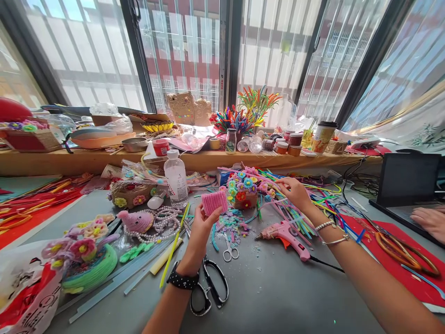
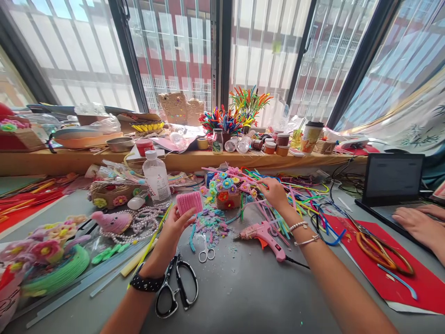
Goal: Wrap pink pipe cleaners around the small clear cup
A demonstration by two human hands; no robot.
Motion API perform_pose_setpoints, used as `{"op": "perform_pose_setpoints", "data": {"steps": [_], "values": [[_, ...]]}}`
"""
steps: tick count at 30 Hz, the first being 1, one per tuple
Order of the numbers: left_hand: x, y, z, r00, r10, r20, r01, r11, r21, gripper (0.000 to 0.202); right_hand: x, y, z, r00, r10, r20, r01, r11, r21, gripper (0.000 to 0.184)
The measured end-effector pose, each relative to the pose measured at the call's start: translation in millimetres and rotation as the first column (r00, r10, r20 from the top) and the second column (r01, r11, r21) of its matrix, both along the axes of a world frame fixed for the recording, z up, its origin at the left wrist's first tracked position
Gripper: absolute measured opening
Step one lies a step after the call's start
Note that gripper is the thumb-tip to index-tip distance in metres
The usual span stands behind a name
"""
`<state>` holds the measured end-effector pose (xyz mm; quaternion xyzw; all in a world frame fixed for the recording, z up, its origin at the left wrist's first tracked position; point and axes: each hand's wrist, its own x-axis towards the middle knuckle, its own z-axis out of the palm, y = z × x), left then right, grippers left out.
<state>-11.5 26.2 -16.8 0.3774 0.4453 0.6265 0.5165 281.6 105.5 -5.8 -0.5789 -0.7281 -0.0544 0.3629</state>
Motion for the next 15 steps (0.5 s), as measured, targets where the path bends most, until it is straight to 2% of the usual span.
{"op": "perform_pose_setpoints", "data": {"steps": [4, 8, 11, 15], "values": [[-0.6, 0.5, -0.2, 1.000, -0.021, -0.003, 0.021, 1.000, 0.003, 0.054, -22.6, 19.3, 18.8, 1.000, 0.006, 0.001, -0.006, 1.000, 0.003, 0.026], [0.1, -0.6, 1.2, 0.999, -0.049, 0.008, 0.049, 0.999, 0.002, 0.054, -42.8, 26.0, 27.0, 0.999, 0.030, 0.042, -0.028, 0.998, -0.055, 0.016], [1.2, -4.1, 4.6, 0.993, -0.099, 0.066, 0.098, 0.995, 0.013, 0.048, -50.8, 23.6, 30.4, 0.999, 0.015, 0.040, -0.013, 0.999, -0.050, 0.008], [1.6, -8.2, 8.8, 0.954, -0.212, 0.211, 0.204, 0.977, 0.058, 0.030, -49.0, 5.0, 38.6, 0.996, -0.077, -0.053, 0.080, 0.995, 0.059, 0.017]]}}
